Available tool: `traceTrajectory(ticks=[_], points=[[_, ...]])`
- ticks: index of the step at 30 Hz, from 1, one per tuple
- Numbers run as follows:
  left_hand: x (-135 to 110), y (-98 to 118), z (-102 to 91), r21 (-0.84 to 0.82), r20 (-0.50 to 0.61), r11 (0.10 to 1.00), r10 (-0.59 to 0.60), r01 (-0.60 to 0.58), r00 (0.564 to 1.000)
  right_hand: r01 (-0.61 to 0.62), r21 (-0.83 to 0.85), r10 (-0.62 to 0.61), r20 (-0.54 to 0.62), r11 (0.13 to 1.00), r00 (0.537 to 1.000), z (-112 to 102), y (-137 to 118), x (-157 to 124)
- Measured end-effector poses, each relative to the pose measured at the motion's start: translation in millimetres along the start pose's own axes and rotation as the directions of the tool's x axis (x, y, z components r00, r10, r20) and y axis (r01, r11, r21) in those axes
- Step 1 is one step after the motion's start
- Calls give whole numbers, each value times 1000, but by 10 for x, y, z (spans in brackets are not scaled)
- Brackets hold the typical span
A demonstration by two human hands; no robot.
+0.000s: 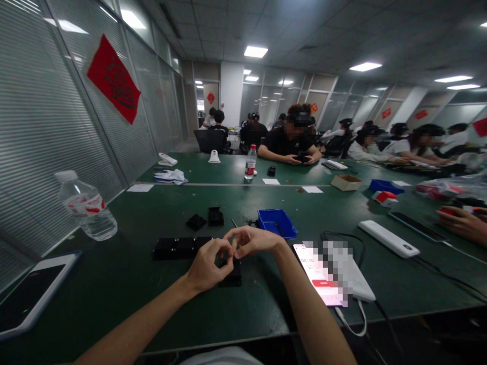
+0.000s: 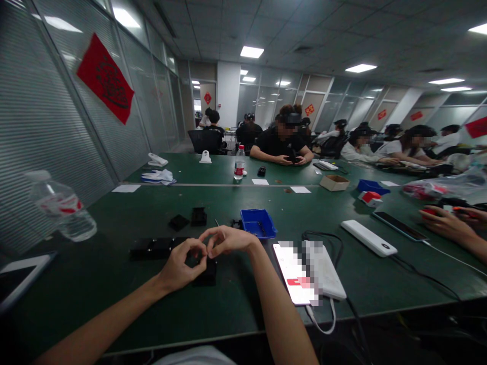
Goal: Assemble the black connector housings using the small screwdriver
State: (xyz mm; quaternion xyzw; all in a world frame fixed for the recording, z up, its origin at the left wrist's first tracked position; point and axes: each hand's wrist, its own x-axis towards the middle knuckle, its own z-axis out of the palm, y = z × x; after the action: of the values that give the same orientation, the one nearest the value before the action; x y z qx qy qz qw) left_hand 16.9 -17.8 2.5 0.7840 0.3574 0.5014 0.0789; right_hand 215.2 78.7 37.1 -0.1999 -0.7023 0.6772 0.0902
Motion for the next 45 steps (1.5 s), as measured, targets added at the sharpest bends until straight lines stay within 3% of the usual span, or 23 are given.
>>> traceTrajectory(ticks=[11, 19, 24, 30, 34, 45], points=[[29, 35, -24, 9, 7, 998, 67, -67, 998, -7, 1, 7, 19, 1000, 1000, 7, -15, -24], [25, 19, -28, 4, 21, 999, 49, -49, 999, -11, 6, 11, 15, 1000, 1000, 4, 0, -30], [14, 42, -59, -68, 156, 998, 18, -7, 988, -36, -15, 36, 13, 999, 999, -17, 0, -41], [14, 56, -75, -100, 353, 995, 22, 15, 935, -91, -26, 92, 26, 995, 995, -55, 1, -95], [18, 53, -78, -110, 394, 994, 21, 24, 919, -112, 1, 112, 54, 994, 992, -52, -3, -127], [-28, 0, -26, -82, 456, 995, -15, 59, 890, -201, -122, 214, 102, 972, 972, -38, 20, -110]])
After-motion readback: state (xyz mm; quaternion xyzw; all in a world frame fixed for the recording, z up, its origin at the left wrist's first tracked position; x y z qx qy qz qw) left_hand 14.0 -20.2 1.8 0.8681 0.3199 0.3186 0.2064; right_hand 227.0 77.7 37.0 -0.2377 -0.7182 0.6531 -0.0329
